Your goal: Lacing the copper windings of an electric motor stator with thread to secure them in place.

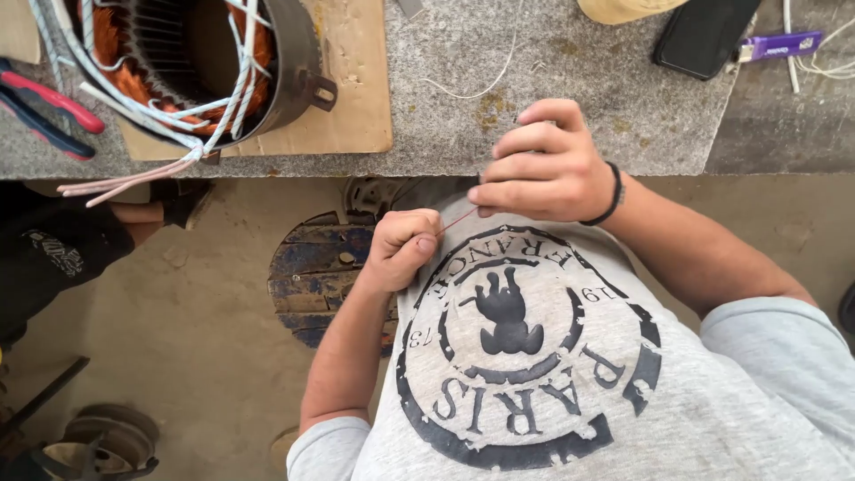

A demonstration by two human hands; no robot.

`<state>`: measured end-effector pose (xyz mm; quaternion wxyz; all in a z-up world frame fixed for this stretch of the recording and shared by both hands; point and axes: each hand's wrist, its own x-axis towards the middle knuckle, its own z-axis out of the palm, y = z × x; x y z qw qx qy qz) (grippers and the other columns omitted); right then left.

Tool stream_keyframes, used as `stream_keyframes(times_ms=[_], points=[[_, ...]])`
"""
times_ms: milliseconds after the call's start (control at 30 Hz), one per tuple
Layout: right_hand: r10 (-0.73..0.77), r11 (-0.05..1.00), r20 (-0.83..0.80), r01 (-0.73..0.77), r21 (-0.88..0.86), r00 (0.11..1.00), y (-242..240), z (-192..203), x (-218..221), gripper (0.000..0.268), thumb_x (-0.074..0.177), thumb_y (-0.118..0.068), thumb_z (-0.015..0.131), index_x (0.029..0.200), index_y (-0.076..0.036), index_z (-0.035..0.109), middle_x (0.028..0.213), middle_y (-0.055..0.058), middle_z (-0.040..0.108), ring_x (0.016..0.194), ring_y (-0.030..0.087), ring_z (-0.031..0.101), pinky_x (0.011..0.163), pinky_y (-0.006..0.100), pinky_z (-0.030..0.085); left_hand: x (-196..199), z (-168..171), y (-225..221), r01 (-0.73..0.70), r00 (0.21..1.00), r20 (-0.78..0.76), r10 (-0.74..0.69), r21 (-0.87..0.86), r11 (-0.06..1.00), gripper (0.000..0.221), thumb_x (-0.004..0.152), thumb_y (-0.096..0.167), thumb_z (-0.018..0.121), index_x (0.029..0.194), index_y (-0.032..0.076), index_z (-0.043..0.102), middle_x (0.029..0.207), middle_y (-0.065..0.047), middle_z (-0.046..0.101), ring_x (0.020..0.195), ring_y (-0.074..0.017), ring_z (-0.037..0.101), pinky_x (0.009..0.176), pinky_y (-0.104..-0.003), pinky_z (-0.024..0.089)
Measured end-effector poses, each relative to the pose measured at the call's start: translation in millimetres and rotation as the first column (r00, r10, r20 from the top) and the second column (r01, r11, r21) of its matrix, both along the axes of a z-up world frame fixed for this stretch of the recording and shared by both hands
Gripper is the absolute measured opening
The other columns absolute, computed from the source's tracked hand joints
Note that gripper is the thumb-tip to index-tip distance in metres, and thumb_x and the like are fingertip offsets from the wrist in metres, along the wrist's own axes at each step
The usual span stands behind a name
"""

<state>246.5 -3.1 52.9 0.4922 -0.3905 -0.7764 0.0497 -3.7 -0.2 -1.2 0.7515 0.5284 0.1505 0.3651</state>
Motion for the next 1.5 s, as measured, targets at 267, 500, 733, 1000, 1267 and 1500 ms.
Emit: stream_keyframes(times_ms=[267,500,733,1000,1267,1500], points=[[0.183,0.966,0.101,-0.159,-0.206,0.978,3,14,0,0.02,0.103,-0.023,0.07,0.087,-0.012,0.075,0.08,0.002,0.067,0.078,0.023,0.062,0.069,0.038,0.053,-29,69,40,0.138,0.896,-0.438,-0.068,0.131,0.982,0.023,0.104,0.011,0.056,0.084,0.002,0.061,0.069,-0.016,0.054,0.066,-0.0324,0.049,0.063,-0.044,0.044],[0.21,0.953,0.306,-0.125,-0.276,0.928,2,1,-16,0.011,0.1,-0.018,0.071,0.09,-0.013,0.071,0.083,0.002,0.067,0.08,0.025,0.065,0.072,0.038,0.055,3,46,3,0.103,0.673,-0.642,0.367,0.573,0.813,0.042,0.093,0.017,0.068,0.13,-0.001,0.061,0.111,-0.028,0.07,0.102,-0.0483,0.068,0.089,-0.059,0.053],[0.232,0.933,0.457,-0.063,-0.355,0.858,17,11,-27,0.012,0.103,-0.022,0.075,0.092,-0.016,0.074,0.082,-0.001,0.068,0.081,0.024,0.064,0.075,0.033,0.052,9,56,6,-0.1,0.671,-0.704,0.232,0.224,0.97,0.046,0.097,0.028,0.053,0.14,0.012,0.052,0.13,-0.011,0.071,0.117,-0.0303,0.07,0.096,-0.041,0.054],[0.274,0.925,0.313,-0.16,-0.344,0.91,32,23,-47,0.017,0.094,-0.02,0.085,0.104,-0.009,0.077,0.093,0.006,0.074,0.08,0.024,0.068,0.074,0.038,0.054,-26,49,18,-0.237,0.771,-0.534,0.347,0.264,0.935,0.024,0.106,0.026,0.054,0.122,0.012,0.065,0.114,-0.005,0.075,0.103,-0.0233,0.074,0.087,-0.035,0.056],[0.158,0.95,0.061,-0.135,-0.281,0.986,47,45,-85,0.004,0.097,-0.01,0.076,0.093,-0.008,0.078,0.084,0.007,0.071,0.067,0.026,0.067,0.059,0.039,0.052,-60,48,52,-0.059,0.948,-0.311,0.069,0.043,0.997,0.033,0.105,0.033,0.055,0.128,0.013,0.067,0.101,-0.006,0.072,0.096,-0.0219,0.069,0.089,-0.042,0.056],[0.091,0.949,-0.051,-0.102,-0.298,0.995,46,44,-85,0.009,0.096,-0.01,0.076,0.09,-0.005,0.077,0.081,0.007,0.071,0.063,0.024,0.067,0.058,0.036,0.054,-55,70,80,0.069,0.923,-0.384,-0.02,0.114,0.991,0.026,0.109,0.018,0.049,0.122,0.01,0.071,0.087,-0.008,0.069,0.079,-0.0255,0.068,0.077,-0.038,0.058]])
